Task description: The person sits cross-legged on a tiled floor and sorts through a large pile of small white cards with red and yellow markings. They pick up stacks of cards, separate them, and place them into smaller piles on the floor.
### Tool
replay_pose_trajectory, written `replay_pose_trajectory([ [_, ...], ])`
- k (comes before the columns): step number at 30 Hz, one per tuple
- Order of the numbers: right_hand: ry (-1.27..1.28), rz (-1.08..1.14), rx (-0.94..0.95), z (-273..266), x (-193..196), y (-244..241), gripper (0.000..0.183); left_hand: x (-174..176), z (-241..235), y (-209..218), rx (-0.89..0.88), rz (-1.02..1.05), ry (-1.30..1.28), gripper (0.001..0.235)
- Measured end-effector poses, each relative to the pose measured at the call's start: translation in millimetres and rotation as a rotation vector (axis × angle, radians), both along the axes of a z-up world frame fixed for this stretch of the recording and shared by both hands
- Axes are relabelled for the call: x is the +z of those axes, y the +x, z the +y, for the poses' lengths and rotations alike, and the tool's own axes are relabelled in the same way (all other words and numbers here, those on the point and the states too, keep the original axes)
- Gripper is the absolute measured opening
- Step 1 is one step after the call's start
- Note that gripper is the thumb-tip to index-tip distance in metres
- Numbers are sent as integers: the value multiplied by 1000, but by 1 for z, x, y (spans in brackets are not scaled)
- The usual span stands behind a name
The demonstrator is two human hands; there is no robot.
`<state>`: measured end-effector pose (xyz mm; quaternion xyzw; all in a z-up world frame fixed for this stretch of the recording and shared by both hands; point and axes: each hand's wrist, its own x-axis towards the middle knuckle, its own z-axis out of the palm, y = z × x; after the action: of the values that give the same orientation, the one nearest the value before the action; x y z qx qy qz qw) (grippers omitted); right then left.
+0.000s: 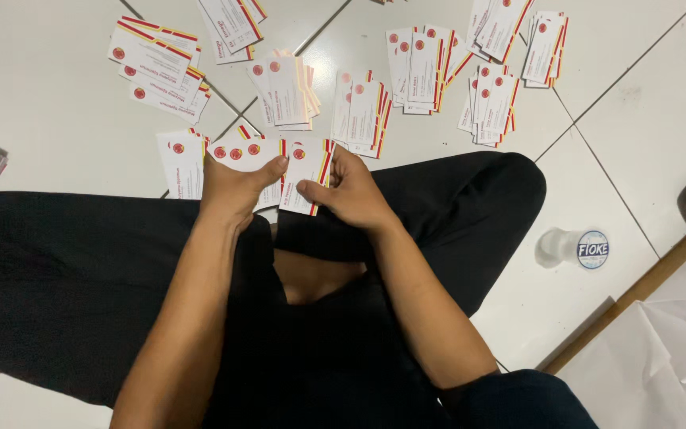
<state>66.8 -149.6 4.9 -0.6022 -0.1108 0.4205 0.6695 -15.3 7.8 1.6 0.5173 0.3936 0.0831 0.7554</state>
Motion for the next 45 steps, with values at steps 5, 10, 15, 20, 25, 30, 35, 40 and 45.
replay_pose_trajectory([
  [5, 25, -29, 5, 6, 18, 4, 30, -13, -5, -7, 7, 91, -90, 54],
  [10, 135, 40, -9, 4, 3, 1, 33, -9, -7, -4, 30, 114, -162, 55],
  [15, 158, 62, -56, 3, -20, -5, 35, -14, -14, -5, 41, 94, -171, 48],
  [20, 245, 145, -58, 6, -14, -5, 45, -29, -23, -6, 46, 29, -152, 50],
  [25, 200, 143, -102, -2, -51, -7, 47, 6, -27, 6, 67, 34, -196, 47],
  [30, 112, 105, -130, -7, -44, 6, 44, -7, -17, 6, 58, 56, -158, 54],
  [35, 129, 36, 20, -7, -53, 11, 58, -15, -16, 4, -6, 46, -124, 52],
  [40, 173, 29, -2, -6, -46, 6, 76, -29, -13, 1, -23, 14, -170, 50],
  [45, 26, -85, -79, -1, -15, 7, 94, 2, -14, 15, -18, 63, -77, 49],
])
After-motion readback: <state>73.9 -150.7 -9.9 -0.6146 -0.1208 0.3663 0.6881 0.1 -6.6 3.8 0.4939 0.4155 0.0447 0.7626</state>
